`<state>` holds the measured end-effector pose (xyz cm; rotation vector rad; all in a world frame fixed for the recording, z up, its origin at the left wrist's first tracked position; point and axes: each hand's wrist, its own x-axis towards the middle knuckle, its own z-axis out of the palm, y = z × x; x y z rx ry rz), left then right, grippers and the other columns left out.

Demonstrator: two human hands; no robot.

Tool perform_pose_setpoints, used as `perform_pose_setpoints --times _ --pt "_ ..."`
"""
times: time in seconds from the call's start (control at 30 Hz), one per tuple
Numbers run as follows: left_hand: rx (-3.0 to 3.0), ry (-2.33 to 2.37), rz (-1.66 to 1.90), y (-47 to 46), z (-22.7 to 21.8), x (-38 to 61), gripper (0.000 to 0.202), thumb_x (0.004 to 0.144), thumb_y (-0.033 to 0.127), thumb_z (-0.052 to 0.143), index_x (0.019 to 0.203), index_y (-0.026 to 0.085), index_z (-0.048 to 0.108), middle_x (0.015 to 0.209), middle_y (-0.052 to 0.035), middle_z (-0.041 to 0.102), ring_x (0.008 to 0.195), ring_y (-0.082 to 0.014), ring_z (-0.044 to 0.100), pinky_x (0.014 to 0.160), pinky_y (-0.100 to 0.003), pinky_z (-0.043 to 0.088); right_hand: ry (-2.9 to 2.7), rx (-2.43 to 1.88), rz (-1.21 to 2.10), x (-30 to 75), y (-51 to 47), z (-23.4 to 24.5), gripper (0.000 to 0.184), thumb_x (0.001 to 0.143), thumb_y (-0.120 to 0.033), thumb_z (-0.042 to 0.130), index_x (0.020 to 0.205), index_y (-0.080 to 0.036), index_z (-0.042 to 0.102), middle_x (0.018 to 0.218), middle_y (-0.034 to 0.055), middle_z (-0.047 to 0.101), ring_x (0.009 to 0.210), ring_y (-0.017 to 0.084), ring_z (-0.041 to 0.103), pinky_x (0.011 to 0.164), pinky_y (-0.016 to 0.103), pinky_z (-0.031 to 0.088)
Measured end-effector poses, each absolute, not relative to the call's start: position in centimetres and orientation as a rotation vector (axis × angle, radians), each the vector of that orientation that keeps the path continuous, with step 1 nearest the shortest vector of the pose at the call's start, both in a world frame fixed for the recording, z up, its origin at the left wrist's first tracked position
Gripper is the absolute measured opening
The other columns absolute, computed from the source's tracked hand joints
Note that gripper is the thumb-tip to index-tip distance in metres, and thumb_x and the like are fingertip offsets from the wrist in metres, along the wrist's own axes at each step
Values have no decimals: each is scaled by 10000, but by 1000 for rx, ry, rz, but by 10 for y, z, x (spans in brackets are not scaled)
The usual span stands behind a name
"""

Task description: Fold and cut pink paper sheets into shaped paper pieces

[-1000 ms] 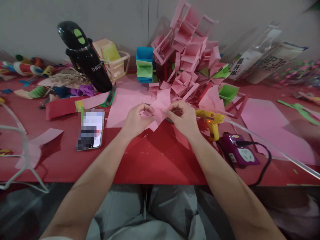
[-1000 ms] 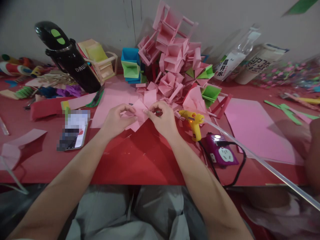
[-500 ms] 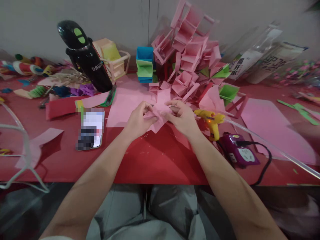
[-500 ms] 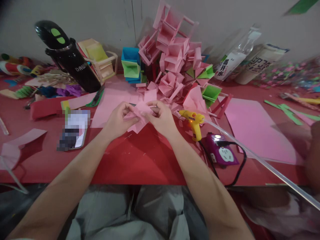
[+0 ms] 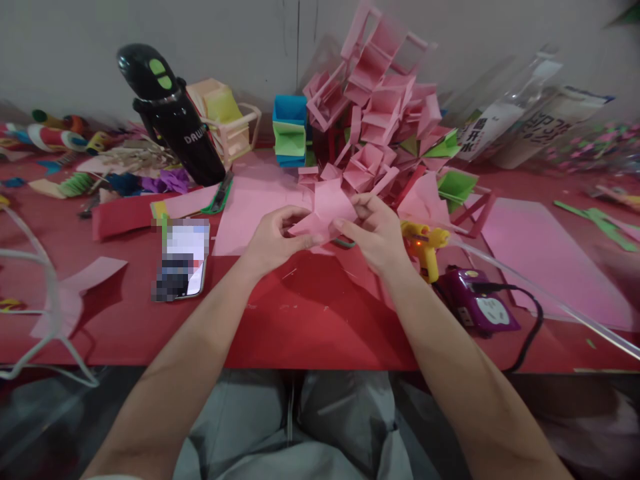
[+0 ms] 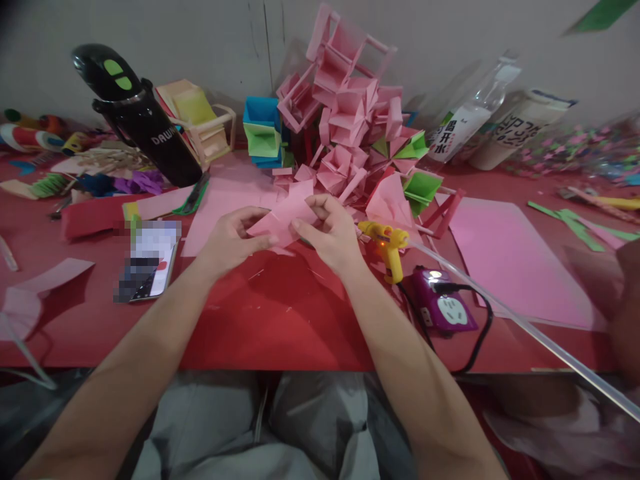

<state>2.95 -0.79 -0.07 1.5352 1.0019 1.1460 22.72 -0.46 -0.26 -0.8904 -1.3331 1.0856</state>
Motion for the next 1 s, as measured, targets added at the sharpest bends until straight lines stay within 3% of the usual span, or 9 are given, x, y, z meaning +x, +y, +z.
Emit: perform_pose_setpoints --times 0.13,0.27,0.37,0.43,0.57,0.73,0.9,1.0 --pt "1543 960 1087 -11 2 28 509 652 341 890 1097 157 725 1128 -106 729 1055 -257 672 893 -369 558 -1284 -857 1080 229 -2 -4 300 714 -274 820 867 -247 564 791 -36 637 661 123 619 643 285 550" --pt "1578 974 1137 -12 1 28 248 786 281 781 1008 170 772 1043 -86 764 974 -234 706 873 -377 571 -1306 -833 1066 231 -2 -6 274 692 -268 811 803 -242 562 757 -42 595 657 118 560 642 278 509" --pt "1666 1066 1286 -9 -2 27 142 801 203 740 932 196 795 1132 -89 745 1070 -239 685 940 -404 553 -1393 -854 1062 232 -3 -5 244 727 -352 791 752 -232 581 745 -31 563 669 127 519 654 291 481" --pt "1747 1169 1377 -6 -3 26 188 772 124 724 912 223 802 1213 -79 714 1137 -240 653 958 -406 544 -1465 -864 1061 231 -4 -3 297 785 -453 748 703 -222 580 786 -9 570 736 147 541 716 317 485" --pt "1748 1280 1412 -3 -6 23 312 716 40 671 917 235 808 1212 -68 707 1101 -238 657 843 -353 579 -1561 -903 1008 227 -5 0 423 837 -551 692 618 -211 569 971 46 632 977 208 596 884 373 486" --pt "1645 1134 1406 -6 -6 24 324 704 100 690 978 232 801 1310 -69 679 1202 -267 626 926 -381 575 -1547 -980 993 226 -2 -7 245 785 -432 763 730 -214 665 1034 55 664 1000 212 630 869 371 514" --pt "1525 1053 1225 -12 -1 28 369 753 234 709 1117 226 766 1586 -88 435 1355 -338 519 995 -440 539 -1573 -1072 787 229 3 -12 161 802 -345 712 725 -216 657 990 52 695 975 220 651 844 380 530" --pt "1502 1110 1285 -11 -4 31 317 771 260 719 1075 183 765 1515 -135 516 1398 -334 477 1059 -450 487 -1631 -1091 649 229 1 -12 152 823 -318 688 722 -217 636 1054 63 697 1044 238 647 923 420 513"
